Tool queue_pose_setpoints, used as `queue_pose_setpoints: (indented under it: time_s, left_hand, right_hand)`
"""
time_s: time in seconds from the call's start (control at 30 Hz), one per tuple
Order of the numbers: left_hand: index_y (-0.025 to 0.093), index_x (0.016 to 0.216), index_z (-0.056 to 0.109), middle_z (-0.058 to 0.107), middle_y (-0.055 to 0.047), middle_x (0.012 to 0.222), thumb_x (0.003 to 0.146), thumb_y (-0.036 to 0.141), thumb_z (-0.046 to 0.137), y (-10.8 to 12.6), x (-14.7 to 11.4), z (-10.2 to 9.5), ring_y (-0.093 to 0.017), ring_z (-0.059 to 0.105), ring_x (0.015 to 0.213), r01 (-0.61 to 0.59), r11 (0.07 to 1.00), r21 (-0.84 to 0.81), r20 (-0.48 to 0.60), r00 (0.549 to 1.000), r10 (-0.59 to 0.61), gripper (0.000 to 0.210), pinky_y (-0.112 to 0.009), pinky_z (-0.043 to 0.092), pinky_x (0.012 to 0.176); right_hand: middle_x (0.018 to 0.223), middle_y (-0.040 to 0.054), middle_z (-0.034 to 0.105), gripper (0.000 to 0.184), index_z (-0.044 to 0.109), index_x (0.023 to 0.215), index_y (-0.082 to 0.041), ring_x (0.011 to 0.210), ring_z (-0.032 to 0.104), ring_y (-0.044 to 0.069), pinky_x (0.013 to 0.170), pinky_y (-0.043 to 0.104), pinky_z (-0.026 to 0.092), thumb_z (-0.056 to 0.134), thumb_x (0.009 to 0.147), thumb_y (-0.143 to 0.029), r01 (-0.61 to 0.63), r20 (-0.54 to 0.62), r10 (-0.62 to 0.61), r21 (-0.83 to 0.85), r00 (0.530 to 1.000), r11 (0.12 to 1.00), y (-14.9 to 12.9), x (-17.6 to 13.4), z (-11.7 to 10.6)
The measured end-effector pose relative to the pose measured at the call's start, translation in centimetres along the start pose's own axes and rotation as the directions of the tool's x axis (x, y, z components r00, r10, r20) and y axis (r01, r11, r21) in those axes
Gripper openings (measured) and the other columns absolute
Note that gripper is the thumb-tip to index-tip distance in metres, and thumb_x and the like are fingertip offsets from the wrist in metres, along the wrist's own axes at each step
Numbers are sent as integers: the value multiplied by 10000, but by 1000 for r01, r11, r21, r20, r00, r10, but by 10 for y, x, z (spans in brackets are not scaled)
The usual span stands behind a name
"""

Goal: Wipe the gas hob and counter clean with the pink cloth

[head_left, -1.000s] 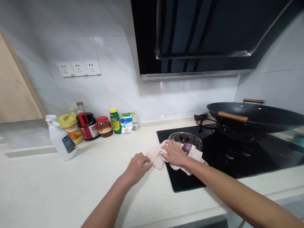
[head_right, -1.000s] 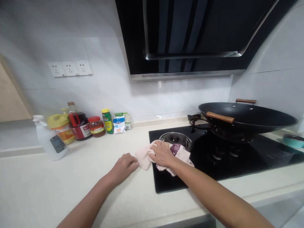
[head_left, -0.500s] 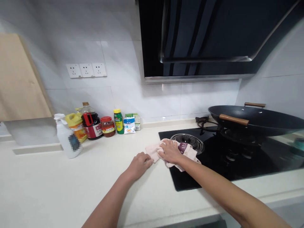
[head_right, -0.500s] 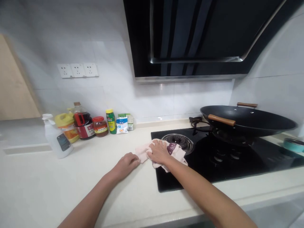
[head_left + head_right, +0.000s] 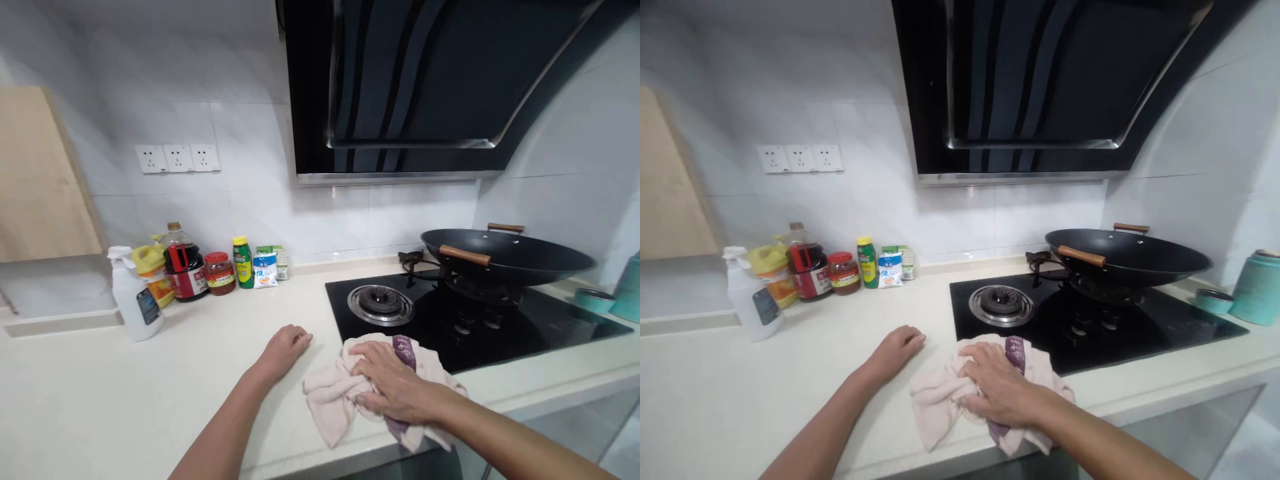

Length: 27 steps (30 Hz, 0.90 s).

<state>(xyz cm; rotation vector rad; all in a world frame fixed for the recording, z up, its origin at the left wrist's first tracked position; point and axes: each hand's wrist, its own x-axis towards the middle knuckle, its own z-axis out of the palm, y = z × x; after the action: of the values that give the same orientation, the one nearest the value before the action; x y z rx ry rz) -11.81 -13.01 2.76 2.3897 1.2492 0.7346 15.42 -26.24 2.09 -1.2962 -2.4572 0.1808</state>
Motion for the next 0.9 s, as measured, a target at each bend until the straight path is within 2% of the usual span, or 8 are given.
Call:
queue_pose_setpoints:
  time_s: [0.07,0.17,0.3,0.37,0.47,0.6,0.7,0.9]
  left_hand:
    - [195,925,686,698,-90,998,953,484,444,2,-1,-1,-259,630,971,1,1000,8,10,1000,-1,378,-351,463,857]
    - [198,928,692,698,-93,997,952,489,440,6,-1,-2,-265,629,973,3,1000,21,16,1000,-3,386,-352,466,849]
    - [201,932,694,698,-97,1011,945,481,442,10,0,-1,-275,630,997,12,999,35,25,1000,-13,377,-357,471,857]
    - [202,943,696,699,-97,1024,944,471,443,12,0,1,-275,630,1007,17,999,39,26,999,-18,370,-361,473,869]
    - [205,951,701,699,-95,1025,943,466,441,13,2,4,-271,628,1005,10,999,50,22,1000,-11,368,-362,475,876]
    - [205,969,706,701,-94,1019,943,445,453,10,5,8,-262,625,1004,-14,998,54,14,1000,13,350,-358,473,882]
    - [203,985,698,698,-94,1023,944,424,463,8,5,10,-255,628,1000,-1,998,59,13,1000,0,324,-352,474,869]
    - [209,1089,674,682,-91,1086,965,441,466,7,3,10,-260,621,1059,19,998,56,8,1000,-20,335,-362,464,923]
  right_hand:
    - [1459,66,429,322,579,1174,-272,1345,357,288,1127,481,307,609,923,-470,4,40,-5,38,999,999,15,-7,-10]
    - [1475,67,417,336,586,1192,-285,1364,352,286,1139,488,292,564,952,-520,-37,41,36,31,999,999,42,-9,-20]
    - [1460,81,437,345,583,1222,-283,1331,387,294,1110,508,311,507,984,-522,-143,-68,137,-83,988,986,63,-2,-14]
    - [1452,92,447,346,583,1232,-276,1307,402,309,1086,522,325,513,981,-503,-166,-120,149,-149,982,975,61,4,-6]
    - [1457,98,441,355,581,1251,-276,1283,412,320,1064,532,331,527,974,-490,-122,-120,101,-189,988,974,48,17,6]
    - [1464,90,426,357,581,1251,-286,1275,404,317,1050,528,321,564,954,-483,-15,-81,2,-163,997,986,33,44,15]
    - [1406,72,474,292,614,1156,-268,1226,428,297,1023,499,327,592,936,-460,23,-76,-33,-131,997,991,34,70,19]
    - [1193,45,579,212,629,978,-224,1087,477,262,938,445,341,611,905,-422,-81,-122,61,-166,991,983,51,123,27]
